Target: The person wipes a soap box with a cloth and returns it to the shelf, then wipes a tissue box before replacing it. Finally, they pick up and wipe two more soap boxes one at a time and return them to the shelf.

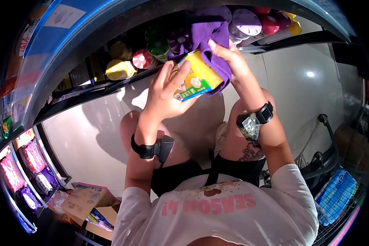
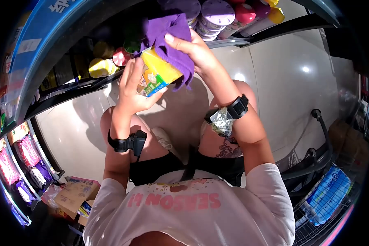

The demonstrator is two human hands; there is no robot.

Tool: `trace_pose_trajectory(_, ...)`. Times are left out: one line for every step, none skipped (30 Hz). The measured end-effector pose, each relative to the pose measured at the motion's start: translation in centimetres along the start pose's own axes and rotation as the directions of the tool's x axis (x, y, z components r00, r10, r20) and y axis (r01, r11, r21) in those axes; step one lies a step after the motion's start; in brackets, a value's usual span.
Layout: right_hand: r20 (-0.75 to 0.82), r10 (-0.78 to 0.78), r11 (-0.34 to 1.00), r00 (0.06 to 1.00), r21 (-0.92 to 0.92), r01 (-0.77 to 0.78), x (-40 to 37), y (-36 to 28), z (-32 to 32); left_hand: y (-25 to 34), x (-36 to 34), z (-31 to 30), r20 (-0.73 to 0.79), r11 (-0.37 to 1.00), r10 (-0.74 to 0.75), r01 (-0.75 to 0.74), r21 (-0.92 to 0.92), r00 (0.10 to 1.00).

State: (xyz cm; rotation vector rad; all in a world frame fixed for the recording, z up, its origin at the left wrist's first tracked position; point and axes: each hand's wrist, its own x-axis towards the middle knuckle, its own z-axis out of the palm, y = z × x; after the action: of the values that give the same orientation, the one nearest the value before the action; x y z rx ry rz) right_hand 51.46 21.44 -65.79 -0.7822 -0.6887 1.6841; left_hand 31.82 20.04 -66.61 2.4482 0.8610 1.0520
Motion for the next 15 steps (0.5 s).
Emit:
trace_pose_trajectory(0.003,-0.015,0.996,1.000,0.084,0.014,-0.1,0.1,-0.2,0.1,-0.2,0.4,-0.032,0.991,-0.041,0.037,-0.128,0.999)
trace_pose_trajectory(0.003,-0.031,0.986,1.000,0.166,0.030,-0.1,0.3,-0.4,0.3,-0.2,0.7,-0.058,0.965,-0.084,0.067,-0.255,0.995)
trace_pose_trajectory(-0.075,0.053,0.976,0.996,0.214,-0.036,0.0,0.6,-0.4,0.5,0.0,1.1,-0.036,0.895,-0.130,0.101,-0.435,0.991)
trace_pose_trajectory(-0.013,0.073,0.961,0.997,0.268,-0.067,0.1,0.8,-0.6,1.6,0.5,0.8,0.013,0.803,-0.211,0.181,-0.567,0.977)
trace_pose_trajectory(0.029,0.046,0.969,0.999,0.241,-0.052,0.0,1.0,-0.6,1.8,0.8,1.0,0.007,0.739,-0.230,0.179,-0.649,0.973)
trace_pose_trajectory(0.073,0.020,0.976,0.997,0.215,-0.035,-0.3,1.3,-0.4,2.1,0.9,1.2,0.002,0.667,-0.249,0.173,-0.724,0.968)
trace_pose_trajectory(-0.038,0.041,0.992,0.998,0.122,-0.036,-0.4,1.5,0.0,2.9,0.5,1.2,0.096,0.445,-0.464,0.326,-0.834,0.881)
trace_pose_trajectory(0.045,0.084,0.994,0.995,0.067,-0.087,-0.3,1.1,-0.2,2.8,-0.4,1.4,0.183,0.303,-0.534,0.389,-0.870,0.826)
trace_pose_trajectory(-0.061,0.153,0.985,0.986,-0.070,-0.157,-0.7,0.8,0.0,2.9,-0.7,1.5,0.240,0.132,-0.533,0.360,-0.924,0.812)
trace_pose_trajectory(-0.175,0.204,0.951,0.963,-0.196,-0.237,-1.0,0.1,1.1,2.9,-0.8,1.5,0.298,-0.045,-0.521,0.323,-0.945,0.800)
trace_pose_trajectory(-0.106,0.099,0.992,0.989,-0.061,-0.106,-1.0,1.6,0.6,3.0,-0.3,1.3,0.287,-0.084,-0.493,0.284,-0.955,0.821)
trace_pose_trajectory(-0.104,0.101,0.992,0.989,-0.059,-0.108,-0.9,2.2,0.2,2.8,-0.2,1.4,0.250,-0.116,-0.514,0.222,-0.968,0.821)
trace_pose_trajectory(-0.078,0.123,0.992,0.989,0.028,-0.122,-0.7,2.4,0.0,2.7,-0.1,1.4,0.235,-0.013,-0.614,0.287,-0.958,0.754)
trace_pose_trajectory(-0.049,0.142,0.984,0.989,0.113,-0.135,-0.6,2.4,-0.1,2.6,0.1,1.4,0.201,0.082,-0.703,0.359,-0.930,0.682)
trace_pose_trajectory(-0.051,0.140,0.979,0.989,0.159,-0.130,-0.8,2.4,0.0,2.4,0.3,2.0,0.079,0.165,-0.806,0.351,-0.922,0.587)
